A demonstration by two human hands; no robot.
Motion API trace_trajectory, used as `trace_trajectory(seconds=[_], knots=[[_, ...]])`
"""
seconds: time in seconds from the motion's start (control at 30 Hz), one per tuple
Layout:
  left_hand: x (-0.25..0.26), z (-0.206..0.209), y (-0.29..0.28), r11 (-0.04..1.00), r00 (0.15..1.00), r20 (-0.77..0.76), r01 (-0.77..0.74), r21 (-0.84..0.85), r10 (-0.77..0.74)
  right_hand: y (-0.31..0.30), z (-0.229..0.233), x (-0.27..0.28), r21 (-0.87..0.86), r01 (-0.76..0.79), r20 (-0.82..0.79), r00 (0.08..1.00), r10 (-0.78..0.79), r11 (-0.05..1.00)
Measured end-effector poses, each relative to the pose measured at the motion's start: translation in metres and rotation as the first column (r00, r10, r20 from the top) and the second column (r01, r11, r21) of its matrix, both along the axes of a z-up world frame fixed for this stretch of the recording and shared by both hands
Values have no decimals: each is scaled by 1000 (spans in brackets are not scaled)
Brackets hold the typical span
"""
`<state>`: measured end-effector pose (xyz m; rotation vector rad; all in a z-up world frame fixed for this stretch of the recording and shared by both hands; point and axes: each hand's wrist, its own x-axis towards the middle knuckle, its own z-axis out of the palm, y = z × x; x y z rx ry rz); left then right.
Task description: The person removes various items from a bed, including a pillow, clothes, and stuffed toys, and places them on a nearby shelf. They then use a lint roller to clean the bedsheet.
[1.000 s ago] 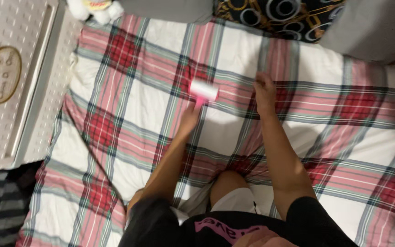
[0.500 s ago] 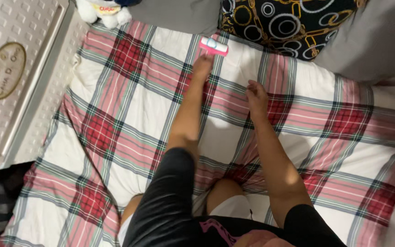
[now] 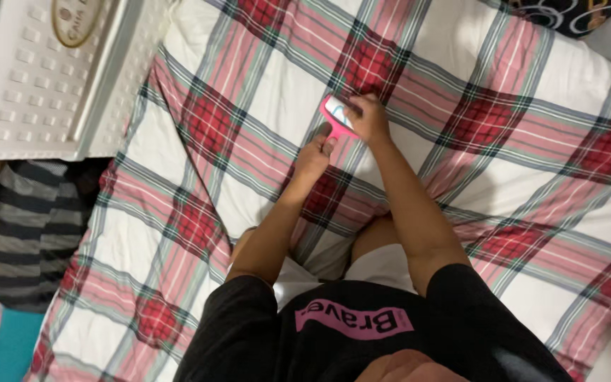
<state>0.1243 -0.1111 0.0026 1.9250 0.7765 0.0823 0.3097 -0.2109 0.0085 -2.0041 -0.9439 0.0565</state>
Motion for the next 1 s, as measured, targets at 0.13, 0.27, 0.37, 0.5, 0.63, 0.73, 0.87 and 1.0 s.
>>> trace_trajectory(seconds=[0.13, 0.27, 0.37, 0.5, 0.63, 0.73, 0.87, 1.0], knots=[[13, 32, 21, 994, 986, -147, 93, 64, -83, 15, 33, -23, -190, 180, -31, 982, -189, 965], [-3, 56, 38, 993, 996, 19, 83, 87, -85, 35, 50, -44, -198, 246, 251, 948, -194, 949], [-6, 71, 51, 989, 989, -19, 146, 25, -146, 51, 56, -47, -202, 290, 345, 915, -209, 936], [0, 88, 66, 977, 979, 24, 201, 77, -203, 59, 62, -48, -99, 414, 305, 878, -368, 905], [10, 98, 71, 973, 975, -29, 222, 68, -220, 59, 66, -40, -21, 375, 282, 891, -355, 927], [21, 96, 74, 963, 966, -32, 258, 81, -256, 67, 54, -27, -21, 408, 336, 863, -378, 913], [53, 66, 52, 977, 977, 83, 186, 100, -194, 52, 22, 7, -49, 465, 325, 844, -426, 884], [75, 20, 58, 982, 983, 74, 160, 99, -168, 42, -10, 36, -44, 462, 139, 881, -452, 886]])
